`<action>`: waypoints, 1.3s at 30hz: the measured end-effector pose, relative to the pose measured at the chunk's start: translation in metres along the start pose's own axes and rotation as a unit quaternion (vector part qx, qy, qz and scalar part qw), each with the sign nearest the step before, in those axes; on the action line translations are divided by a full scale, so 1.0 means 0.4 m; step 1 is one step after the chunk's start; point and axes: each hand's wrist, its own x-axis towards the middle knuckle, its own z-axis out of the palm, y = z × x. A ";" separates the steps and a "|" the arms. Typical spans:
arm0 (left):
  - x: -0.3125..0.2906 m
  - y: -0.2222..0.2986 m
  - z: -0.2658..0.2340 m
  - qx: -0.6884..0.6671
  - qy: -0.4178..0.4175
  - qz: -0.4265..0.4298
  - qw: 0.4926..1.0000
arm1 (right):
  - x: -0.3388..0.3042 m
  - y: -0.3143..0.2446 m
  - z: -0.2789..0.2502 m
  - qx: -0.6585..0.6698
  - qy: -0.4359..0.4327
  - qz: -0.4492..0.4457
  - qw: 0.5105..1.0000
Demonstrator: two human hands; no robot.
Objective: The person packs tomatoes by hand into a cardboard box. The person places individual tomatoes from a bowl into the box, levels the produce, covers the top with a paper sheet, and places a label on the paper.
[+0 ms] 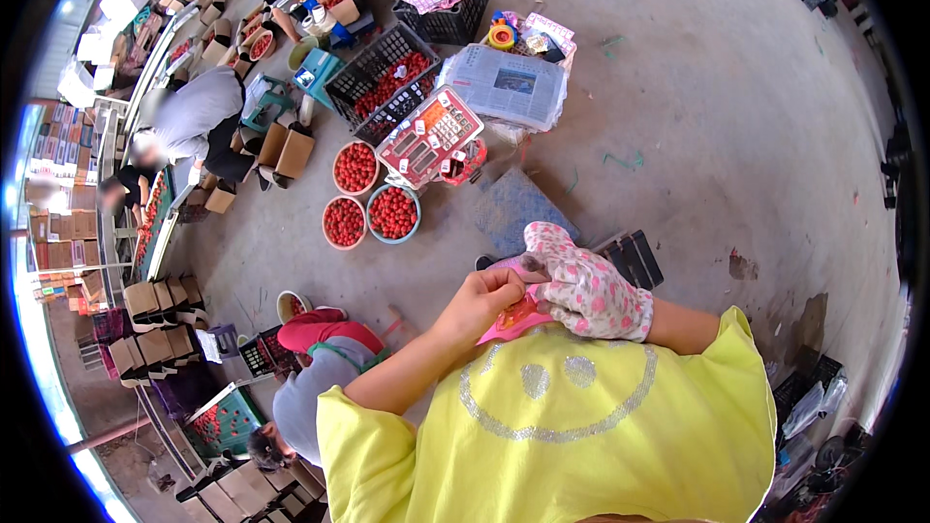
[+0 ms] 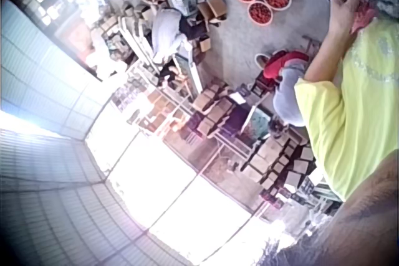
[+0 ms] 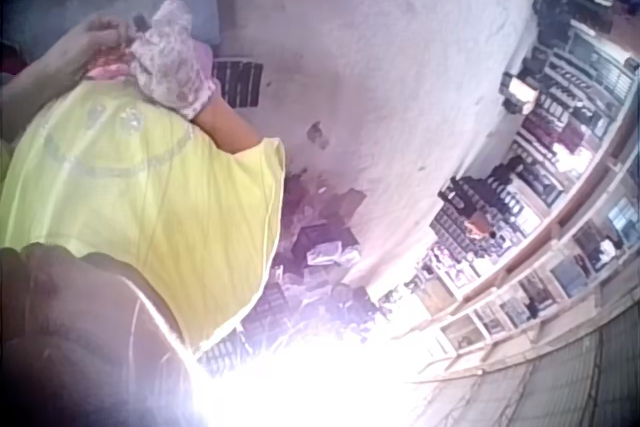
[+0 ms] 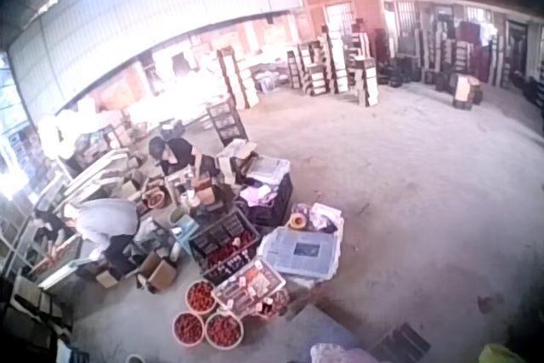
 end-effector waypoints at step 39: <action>0.114 -0.102 -0.027 -0.162 0.193 0.224 0.941 | 0.053 0.015 0.071 0.179 -0.030 0.328 0.927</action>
